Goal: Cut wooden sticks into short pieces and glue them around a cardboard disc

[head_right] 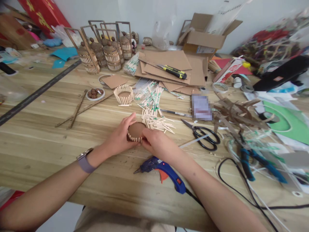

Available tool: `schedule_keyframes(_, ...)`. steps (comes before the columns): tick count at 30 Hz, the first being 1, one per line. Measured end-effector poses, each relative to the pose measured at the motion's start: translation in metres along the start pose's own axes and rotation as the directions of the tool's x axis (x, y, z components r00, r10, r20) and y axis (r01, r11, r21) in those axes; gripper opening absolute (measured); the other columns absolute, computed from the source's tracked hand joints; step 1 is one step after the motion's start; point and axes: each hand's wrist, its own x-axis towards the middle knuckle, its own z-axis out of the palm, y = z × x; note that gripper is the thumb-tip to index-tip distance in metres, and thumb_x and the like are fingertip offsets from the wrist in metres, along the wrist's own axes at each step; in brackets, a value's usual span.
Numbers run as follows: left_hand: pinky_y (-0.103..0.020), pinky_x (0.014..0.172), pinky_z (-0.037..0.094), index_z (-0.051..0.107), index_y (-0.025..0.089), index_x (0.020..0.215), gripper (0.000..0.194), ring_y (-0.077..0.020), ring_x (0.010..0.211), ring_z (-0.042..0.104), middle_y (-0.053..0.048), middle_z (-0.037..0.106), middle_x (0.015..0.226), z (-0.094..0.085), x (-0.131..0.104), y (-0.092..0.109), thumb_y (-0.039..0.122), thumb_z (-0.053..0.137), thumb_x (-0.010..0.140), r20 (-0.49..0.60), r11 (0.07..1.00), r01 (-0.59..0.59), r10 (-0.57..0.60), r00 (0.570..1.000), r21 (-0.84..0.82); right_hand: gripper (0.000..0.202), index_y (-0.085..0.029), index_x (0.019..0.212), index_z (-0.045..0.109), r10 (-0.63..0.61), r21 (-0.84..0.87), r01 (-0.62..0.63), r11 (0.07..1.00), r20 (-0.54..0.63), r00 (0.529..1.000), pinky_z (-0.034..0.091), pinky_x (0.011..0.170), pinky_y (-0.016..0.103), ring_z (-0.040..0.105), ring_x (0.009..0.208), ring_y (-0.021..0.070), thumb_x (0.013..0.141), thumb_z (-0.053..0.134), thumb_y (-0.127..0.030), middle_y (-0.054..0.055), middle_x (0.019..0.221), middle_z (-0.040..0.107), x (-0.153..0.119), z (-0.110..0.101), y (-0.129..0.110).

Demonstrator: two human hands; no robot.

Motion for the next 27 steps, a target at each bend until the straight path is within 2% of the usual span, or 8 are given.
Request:
schedule_keyframes(11,-0.054,0.111,0.04,0.008,0.033,0.154,0.117,-0.0349,0.138,0.042,-0.015,0.035,0.15,-0.001,0.0,0.004,0.018,0.085,0.067,0.013,1.0,-0.017,0.017,1.0,-0.003,0.01,-0.02,0.079,0.053,-0.072,-0.031,0.071,0.997,-0.008,0.997,0.037,0.059,0.024,0.053,0.063,0.0144,0.087,0.053,-0.014,0.002,0.073,0.061,0.0,0.004,0.003)
schedule_keyframes(15,-0.055,0.112,0.039,0.011,0.032,0.154,0.117,-0.0357,0.138,0.041,-0.016,0.037,0.149,0.0,0.0,0.007,0.018,0.086,0.066,0.018,0.999,-0.034,0.034,0.999,0.002,0.012,-0.021,0.078,0.051,-0.058,-0.042,0.058,0.997,-0.013,0.998,0.035,0.059,0.024,0.053,0.063,0.0145,0.088,0.053,-0.014,0.002,0.073,0.061,0.0,0.005,0.003)
schedule_keyframes(19,-0.056,0.112,0.039,0.012,0.029,0.154,0.107,-0.036,0.139,0.04,-0.018,0.037,0.148,0.001,0.0,0.007,0.018,0.08,0.072,-0.004,0.999,-0.046,0.046,0.999,0.002,0.01,-0.019,0.079,0.055,-0.012,-0.034,0.011,0.999,-0.01,1.0,0.037,0.06,0.024,0.056,0.064,0.0151,0.088,0.054,-0.014,0.003,0.074,0.063,0.0,0.005,0.001)
schedule_keyframes(22,-0.056,0.112,0.039,0.011,0.03,0.154,0.103,-0.0353,0.14,0.039,-0.017,0.035,0.149,0.0,0.0,0.006,0.02,0.077,0.076,-0.005,0.998,-0.066,0.066,0.998,0.009,0.007,-0.017,0.089,0.062,0.03,-0.014,-0.03,0.999,0.038,0.999,0.04,0.062,0.025,0.06,0.068,0.0163,0.087,0.056,-0.014,0.005,0.078,0.068,0.0,0.002,0.0)
schedule_keyframes(25,-0.057,0.115,0.035,0.007,0.032,0.154,0.108,-0.0355,0.142,0.035,-0.016,0.031,0.151,-0.002,0.0,0.007,0.019,0.079,0.074,0.001,0.996,-0.089,0.089,0.996,0.018,0.026,-0.015,0.111,0.062,0.04,0.033,-0.042,0.999,0.058,0.998,0.043,0.065,0.026,0.063,0.071,0.0172,0.086,0.058,-0.014,0.005,0.083,0.071,-0.001,-0.007,0.0)
schedule_keyframes(27,-0.059,0.116,0.031,0.006,0.033,0.154,0.115,-0.0365,0.143,0.031,-0.016,0.029,0.152,-0.002,-0.001,0.007,0.017,0.082,0.07,-0.004,0.994,-0.099,0.099,0.995,0.043,0.031,-0.016,0.118,0.061,0.061,0.058,-0.062,0.996,0.012,0.998,0.043,0.064,0.025,0.062,0.069,0.0163,0.087,0.057,-0.016,0.004,0.081,0.071,-0.002,-0.015,0.0)
